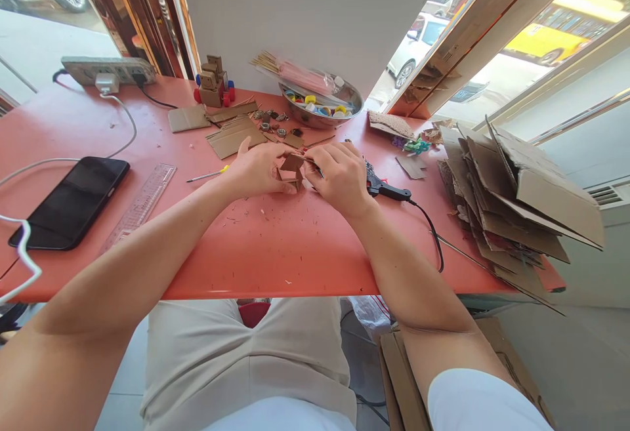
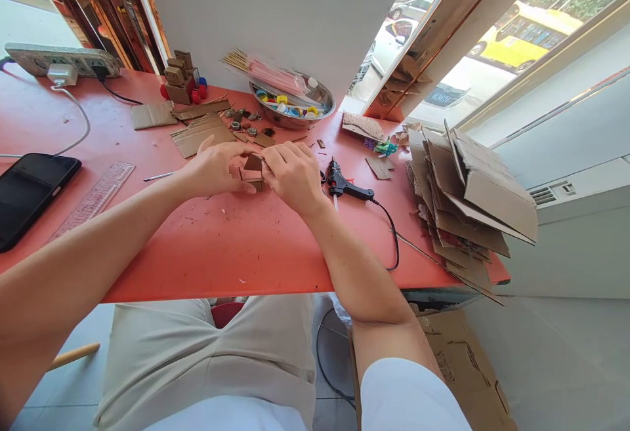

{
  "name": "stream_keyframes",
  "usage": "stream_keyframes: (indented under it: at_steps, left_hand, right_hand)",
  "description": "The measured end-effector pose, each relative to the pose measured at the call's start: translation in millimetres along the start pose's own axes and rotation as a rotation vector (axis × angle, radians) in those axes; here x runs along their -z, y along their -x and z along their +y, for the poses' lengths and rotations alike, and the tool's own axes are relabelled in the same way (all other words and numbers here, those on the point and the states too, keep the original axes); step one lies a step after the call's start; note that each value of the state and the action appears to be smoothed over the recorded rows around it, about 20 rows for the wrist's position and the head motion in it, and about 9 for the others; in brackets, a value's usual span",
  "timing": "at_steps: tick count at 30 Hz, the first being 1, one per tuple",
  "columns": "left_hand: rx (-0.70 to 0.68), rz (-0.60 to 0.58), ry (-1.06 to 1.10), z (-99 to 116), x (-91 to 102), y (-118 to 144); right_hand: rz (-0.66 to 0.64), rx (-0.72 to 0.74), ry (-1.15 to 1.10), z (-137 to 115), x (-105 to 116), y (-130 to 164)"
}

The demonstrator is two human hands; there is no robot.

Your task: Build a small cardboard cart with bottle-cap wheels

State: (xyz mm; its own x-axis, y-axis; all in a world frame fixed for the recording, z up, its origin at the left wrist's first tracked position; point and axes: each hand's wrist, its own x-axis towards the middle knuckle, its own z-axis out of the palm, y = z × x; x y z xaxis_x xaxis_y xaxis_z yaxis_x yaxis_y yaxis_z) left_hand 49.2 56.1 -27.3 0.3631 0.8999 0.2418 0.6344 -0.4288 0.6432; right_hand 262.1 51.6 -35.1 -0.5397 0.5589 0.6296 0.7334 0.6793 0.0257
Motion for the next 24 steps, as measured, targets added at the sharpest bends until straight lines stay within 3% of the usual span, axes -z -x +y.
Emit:
stream_keyframes:
  at_steps: [4, 8, 16, 20, 24]
  left_hand:
    - [-0.205, 0.266, 0.062, 2, -3.1, 2]
    - [-0.285, 0.329, 0.096, 3, -2.4, 3]
    - [-0.33, 0.39, 0.112, 2, -0.4, 4]
    - [-0.322, 0.5, 0.138, 9, 2.3, 7]
    - [-0.178, 0.555, 0.338, 22, 1.2, 10]
  right_hand:
    - [0.02, -0.003, -0.039, -3, 4, -2]
    - [0.046, 0.021, -0.047, -10, 5, -3]
    - [0.073, -0.044, -0.215, -19, 11, -6]
    - [0.151, -0.203, -0.453, -23, 12, -7]
    - [0.207, -0.371, -0.793, -22, 9, -12]
